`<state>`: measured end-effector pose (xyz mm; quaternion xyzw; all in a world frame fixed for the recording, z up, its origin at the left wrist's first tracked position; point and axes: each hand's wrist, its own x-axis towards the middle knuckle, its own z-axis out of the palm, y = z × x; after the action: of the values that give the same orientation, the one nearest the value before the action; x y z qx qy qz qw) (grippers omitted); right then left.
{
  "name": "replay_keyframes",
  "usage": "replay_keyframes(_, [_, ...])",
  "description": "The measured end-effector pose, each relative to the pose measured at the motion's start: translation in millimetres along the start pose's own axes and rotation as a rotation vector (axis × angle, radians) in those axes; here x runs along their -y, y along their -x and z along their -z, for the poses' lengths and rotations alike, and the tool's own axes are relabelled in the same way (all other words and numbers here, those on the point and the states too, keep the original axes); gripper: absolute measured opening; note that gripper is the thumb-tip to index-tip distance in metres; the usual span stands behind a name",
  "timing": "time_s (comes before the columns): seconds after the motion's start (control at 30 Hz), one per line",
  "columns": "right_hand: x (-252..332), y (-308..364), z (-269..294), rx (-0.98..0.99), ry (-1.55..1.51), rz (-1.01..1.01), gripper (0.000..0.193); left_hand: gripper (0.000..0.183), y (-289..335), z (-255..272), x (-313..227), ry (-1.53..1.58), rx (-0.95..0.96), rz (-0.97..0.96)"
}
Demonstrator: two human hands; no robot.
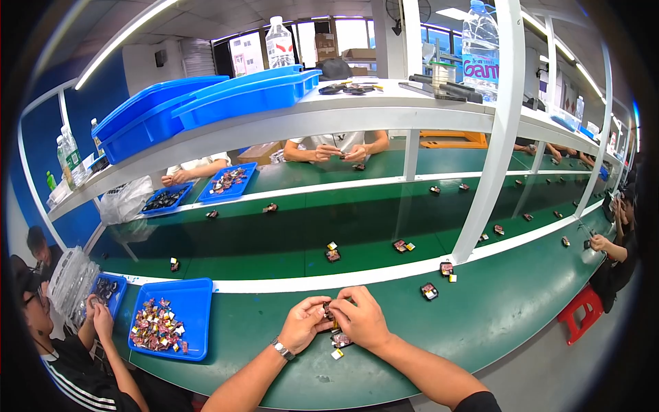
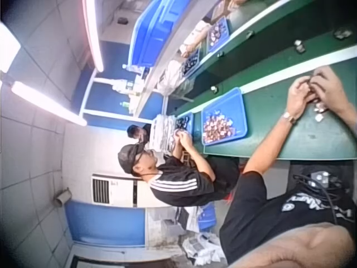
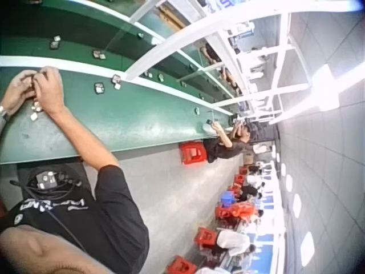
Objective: Assembling small electronic or plastic components on a factory conveyor belt.
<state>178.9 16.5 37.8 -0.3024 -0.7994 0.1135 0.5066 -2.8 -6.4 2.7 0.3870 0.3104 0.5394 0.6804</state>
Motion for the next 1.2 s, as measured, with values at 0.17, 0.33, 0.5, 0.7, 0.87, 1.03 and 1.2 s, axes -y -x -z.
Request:
replay_keyframes(0.17, [4.0,-0.1,-2.7,0.057,0.147,0.084,0.016,0.029,1.2,-1.6,-1.9,-0.004,-0.014,-0.006])
replay_keyframes(0.33, [3.5,4.8,-3.7,0.078,0.212,0.078,0.016,0.028,0.5,-4.8,-2.2,-0.018,-0.030,0.022])
replay_keyframes(0.5, [1.9,4.1,-4.0,0.090,0.305,0.165,0.017,0.028,0.2,-3.4,-1.6,-0.055,-0.009,0.014])
replay_keyframes(0.7, [-4.7,7.8,-6.6,0.130,0.348,0.185,0.017,0.026,-0.4,-9.1,-3.3,-0.076,-0.062,0.045])
replay_keyframes(0.87, [3.2,0.6,-0.9,0.114,0.178,0.014,0.024,0.025,2.2,-9.2,-4.1,-0.149,-0.080,0.022])
replay_keyframes(1.03, [-9.7,0.4,8.5,0.331,-0.076,-0.280,0.031,0.023,1.7,-14.9,-3.3,-0.288,-0.064,0.027])
replay_keyframes(1.2, [-20.7,-10.3,25.4,0.364,-0.238,-0.169,0.054,0.021,-11.5,-0.3,-3.6,-0.252,-0.131,-0.022])
